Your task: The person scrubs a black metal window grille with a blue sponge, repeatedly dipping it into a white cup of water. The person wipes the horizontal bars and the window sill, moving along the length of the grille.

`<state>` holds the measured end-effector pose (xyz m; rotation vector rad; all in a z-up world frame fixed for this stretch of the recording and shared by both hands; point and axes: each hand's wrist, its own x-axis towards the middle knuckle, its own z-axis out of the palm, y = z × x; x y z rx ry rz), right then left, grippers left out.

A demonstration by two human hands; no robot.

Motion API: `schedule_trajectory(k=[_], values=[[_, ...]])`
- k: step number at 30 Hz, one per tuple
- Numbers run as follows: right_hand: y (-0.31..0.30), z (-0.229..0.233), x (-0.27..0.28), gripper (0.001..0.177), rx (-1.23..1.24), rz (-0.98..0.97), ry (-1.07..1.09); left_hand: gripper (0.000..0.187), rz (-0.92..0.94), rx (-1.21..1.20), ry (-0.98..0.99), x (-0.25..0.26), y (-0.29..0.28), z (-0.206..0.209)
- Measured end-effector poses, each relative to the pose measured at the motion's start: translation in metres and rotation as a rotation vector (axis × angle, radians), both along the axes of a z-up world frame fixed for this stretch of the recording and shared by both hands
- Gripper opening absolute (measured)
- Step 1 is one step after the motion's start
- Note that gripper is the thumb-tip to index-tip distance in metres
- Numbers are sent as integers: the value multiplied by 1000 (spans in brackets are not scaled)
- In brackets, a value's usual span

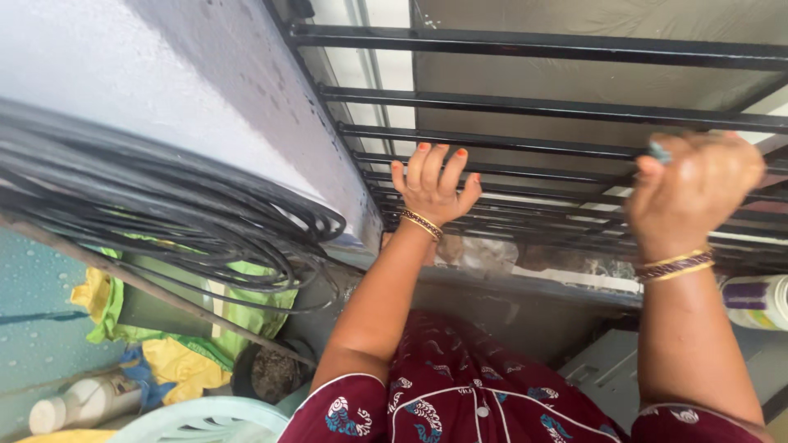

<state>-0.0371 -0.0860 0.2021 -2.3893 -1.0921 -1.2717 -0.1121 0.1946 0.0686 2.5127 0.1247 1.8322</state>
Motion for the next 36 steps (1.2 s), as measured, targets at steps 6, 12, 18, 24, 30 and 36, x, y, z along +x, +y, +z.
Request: schedule_trajectory(k=[6, 12, 18, 24, 30, 36], values=[[-39, 16, -46, 35, 438, 136, 397, 13, 6, -166, 287, -18, -10, 53], [-28, 15, -73, 21, 56, 258, 805, 27, -17, -220, 846, -21, 0, 105], [2, 37, -78, 20, 137, 263, 813, 32, -120, -26, 716, -13, 27, 114], [52, 68, -91, 26, 309, 308, 359, 30, -224, -21, 385, -15, 31, 87], [164, 68, -63, 35, 96, 170, -68, 24, -159, 45, 249, -3, 35, 63], [251, 70, -71, 23, 88, 330, 0, 44, -474, -470, 310, 26, 49, 20]])
